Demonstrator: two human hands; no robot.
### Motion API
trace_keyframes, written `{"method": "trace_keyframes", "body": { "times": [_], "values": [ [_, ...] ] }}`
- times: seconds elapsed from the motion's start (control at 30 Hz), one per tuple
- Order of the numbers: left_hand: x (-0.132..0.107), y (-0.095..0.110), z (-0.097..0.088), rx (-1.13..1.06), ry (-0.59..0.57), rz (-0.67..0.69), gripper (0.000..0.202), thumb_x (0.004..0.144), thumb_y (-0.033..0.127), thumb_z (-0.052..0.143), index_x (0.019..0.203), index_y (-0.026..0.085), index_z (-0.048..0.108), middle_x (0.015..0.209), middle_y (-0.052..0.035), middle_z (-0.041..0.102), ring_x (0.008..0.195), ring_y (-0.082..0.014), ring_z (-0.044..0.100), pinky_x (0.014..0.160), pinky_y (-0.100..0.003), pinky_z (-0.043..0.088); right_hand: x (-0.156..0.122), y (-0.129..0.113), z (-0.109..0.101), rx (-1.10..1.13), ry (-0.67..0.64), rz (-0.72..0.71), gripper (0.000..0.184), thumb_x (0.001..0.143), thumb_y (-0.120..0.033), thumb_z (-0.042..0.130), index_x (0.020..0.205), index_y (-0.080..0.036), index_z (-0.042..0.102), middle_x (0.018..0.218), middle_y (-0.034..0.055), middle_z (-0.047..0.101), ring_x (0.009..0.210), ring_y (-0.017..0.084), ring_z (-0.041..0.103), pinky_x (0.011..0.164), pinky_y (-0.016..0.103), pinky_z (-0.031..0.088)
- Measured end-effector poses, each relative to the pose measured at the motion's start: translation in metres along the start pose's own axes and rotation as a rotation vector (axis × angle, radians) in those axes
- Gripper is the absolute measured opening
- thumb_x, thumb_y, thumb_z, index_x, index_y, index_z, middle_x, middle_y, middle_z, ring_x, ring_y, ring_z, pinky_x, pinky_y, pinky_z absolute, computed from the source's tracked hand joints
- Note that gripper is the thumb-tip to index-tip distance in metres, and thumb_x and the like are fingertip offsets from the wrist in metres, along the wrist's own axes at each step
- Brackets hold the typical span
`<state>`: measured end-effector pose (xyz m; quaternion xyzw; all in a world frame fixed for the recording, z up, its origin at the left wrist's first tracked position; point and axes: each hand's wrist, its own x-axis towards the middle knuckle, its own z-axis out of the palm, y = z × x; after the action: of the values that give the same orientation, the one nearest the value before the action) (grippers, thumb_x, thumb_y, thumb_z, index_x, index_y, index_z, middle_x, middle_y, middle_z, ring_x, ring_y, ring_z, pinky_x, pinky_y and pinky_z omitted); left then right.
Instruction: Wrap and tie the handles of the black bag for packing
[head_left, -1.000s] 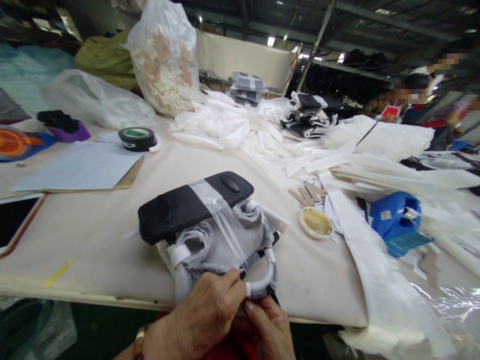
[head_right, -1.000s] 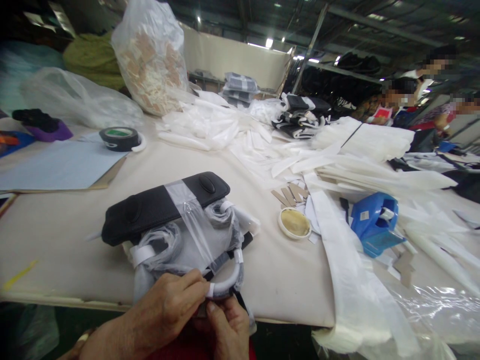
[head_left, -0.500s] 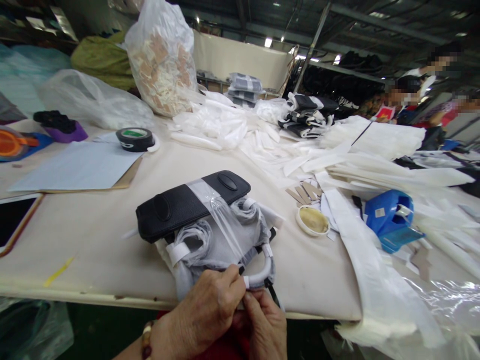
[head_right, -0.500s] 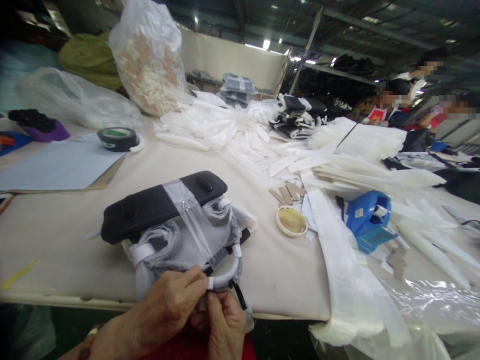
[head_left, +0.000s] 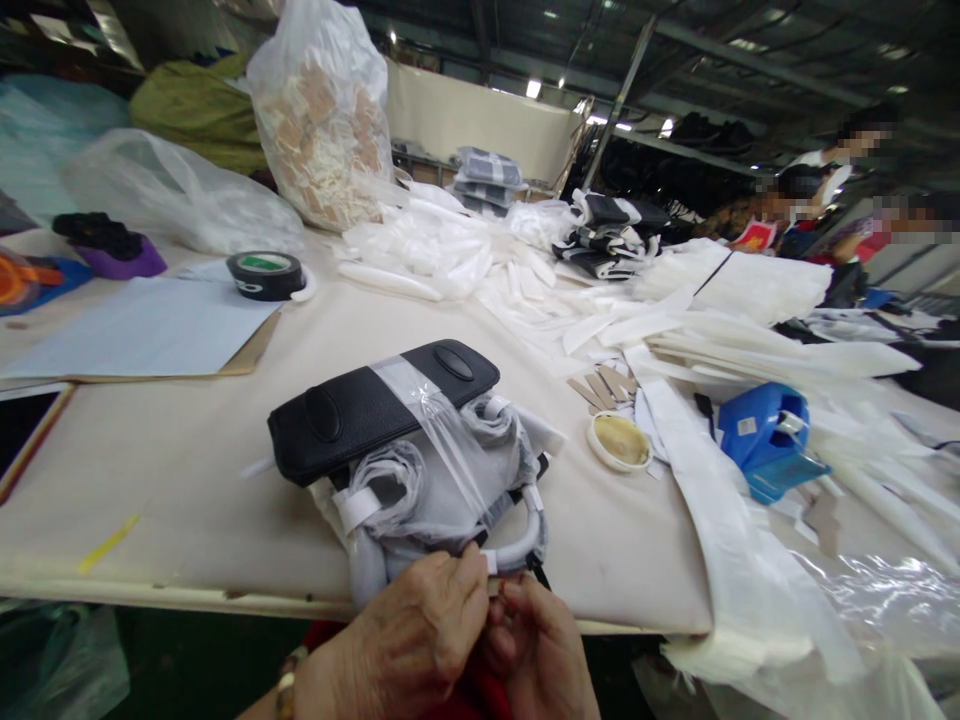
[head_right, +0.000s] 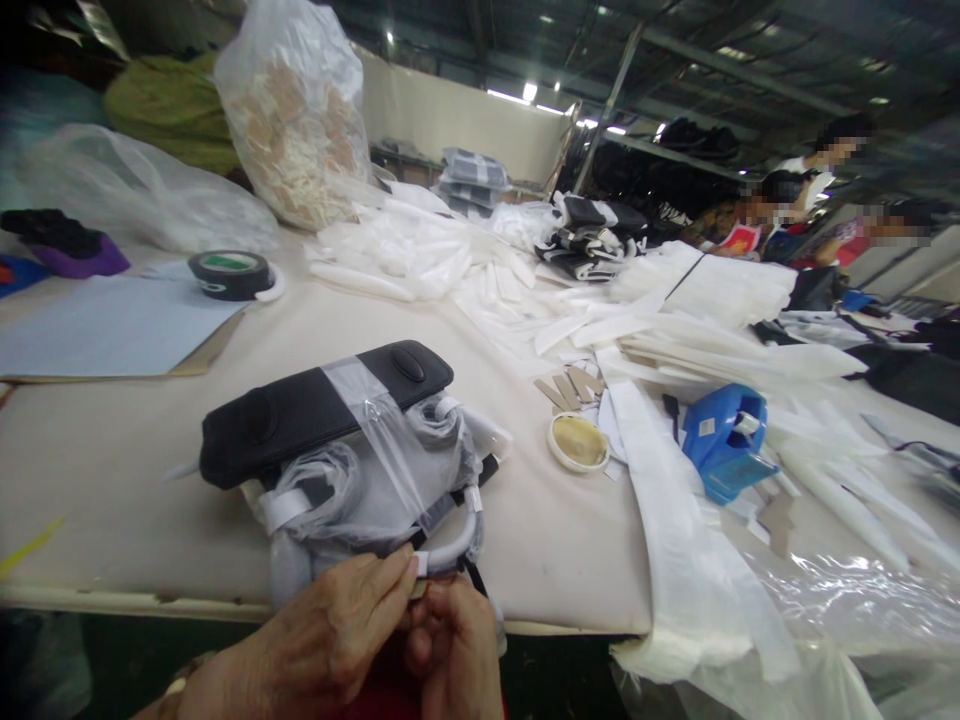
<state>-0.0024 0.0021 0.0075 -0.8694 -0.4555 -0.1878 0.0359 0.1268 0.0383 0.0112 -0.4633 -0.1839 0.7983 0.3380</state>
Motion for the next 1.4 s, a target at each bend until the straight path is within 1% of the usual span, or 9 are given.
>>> {"method": "trace_keyframes", "body": {
  "times": [0.13,0.33,0.47,0.6,0.77,1.03,1.27,1.33,1.4],
  "values": [
    [0.0,-0.002,0.001,-0.116,0.016,-0.062,0.024,0.081,0.0,0.033,0.095,0.012,0.05,0.091,-0.0106,0.058,0.074,-0.0194,0.055,0.061,-0.028,0.047,-0.003,-0.008,0.003,0.037,0.031,0.086,0.019,0.042,-0.027,0.061,0.048,-0.016,0.046,0.04,-0.0092,0.04,0.03,-0.001,0.021,0.034,0.016,0.011],
    [0.009,-0.001,0.006,-0.224,0.102,-0.248,0.017,0.083,0.003,0.038,0.08,0.017,0.048,0.074,-0.003,0.056,0.06,-0.0184,0.054,0.052,-0.028,0.042,0.001,0.008,-0.013,-0.224,0.016,-0.131,0.02,0.053,-0.034,0.06,0.052,-0.017,0.049,0.041,-0.0078,0.04,0.031,0.002,0.026,0.034,0.017,0.019],
    [0.013,-0.001,0.006,-0.245,0.122,-0.377,0.022,0.082,0.004,0.038,0.07,0.019,0.048,0.065,-0.0006,0.055,0.052,-0.0164,0.053,0.046,-0.026,0.035,-0.008,0.01,-0.03,-0.82,0.084,-0.658,0.021,0.076,-0.034,0.056,0.08,-0.017,0.066,0.052,-0.0007,0.056,0.042,0.009,0.046,0.043,0.021,0.037],
    [0.017,-0.001,0.001,-0.301,0.109,-0.492,0.017,0.082,0.008,0.043,0.071,0.02,0.048,0.064,0.0006,0.057,0.053,-0.0162,0.056,0.048,-0.026,0.034,-0.01,-0.018,-0.034,-1.257,-0.002,-1.095,0.027,0.083,-0.02,0.053,0.108,-0.019,0.062,0.099,0.0099,0.066,0.087,0.018,0.064,0.072,0.024,0.051],
    [0.019,0.0,-0.003,-0.392,0.06,-0.607,0.014,0.079,0.009,0.048,0.086,0.021,0.047,0.071,0.0012,0.063,0.062,-0.0164,0.062,0.054,-0.023,0.04,-0.002,-0.05,-0.018,-1.574,-0.295,-0.808,0.032,0.09,-0.022,0.038,0.117,-0.021,0.054,0.113,0.0087,0.061,0.094,0.02,0.063,0.077,0.028,0.051],
    [0.02,0.0,0.001,-0.3,-0.021,-0.599,0.024,0.072,0.002,0.048,0.088,0.02,0.043,0.069,0.0001,0.064,0.062,-0.021,0.064,0.052,-0.026,0.043,0.001,-0.058,0.002,-1.59,-0.294,-0.456,0.021,0.087,-0.016,0.039,0.087,-0.019,0.059,0.089,0.0045,0.058,0.079,0.017,0.057,0.07,0.027,0.041],
    [0.007,0.032,-0.003,-0.07,0.383,-0.375,0.023,0.083,0.005,0.031,0.093,0.015,0.05,0.074,-0.0081,0.063,0.056,-0.0189,0.06,0.047,-0.027,0.043,0.009,-0.063,0.002,-1.502,-0.238,-0.389,0.013,0.076,-0.016,0.05,0.077,-0.02,0.063,0.079,0.0015,0.062,0.076,0.018,0.054,0.068,0.027,0.036],
    [-0.003,0.052,0.007,-0.317,0.365,-0.483,0.02,0.084,0.007,0.036,0.085,0.018,0.054,0.07,-0.0046,0.061,0.058,-0.015,0.06,0.049,-0.022,0.042,0.01,-0.063,0.0,-1.485,-0.233,-0.379,0.013,0.075,-0.018,0.05,0.075,-0.021,0.063,0.076,0.0007,0.062,0.075,0.017,0.054,0.066,0.026,0.036],
    [-0.007,0.068,0.019,-0.838,0.232,-0.851,0.016,0.084,0.017,0.043,0.071,0.018,0.052,0.062,-0.0022,0.059,0.053,-0.0124,0.057,0.046,-0.02,0.038,0.011,-0.064,-0.001,-1.479,-0.23,-0.373,0.013,0.074,-0.02,0.051,0.072,-0.021,0.063,0.073,0.0004,0.061,0.073,0.017,0.053,0.064,0.026,0.035]
  ]
}}
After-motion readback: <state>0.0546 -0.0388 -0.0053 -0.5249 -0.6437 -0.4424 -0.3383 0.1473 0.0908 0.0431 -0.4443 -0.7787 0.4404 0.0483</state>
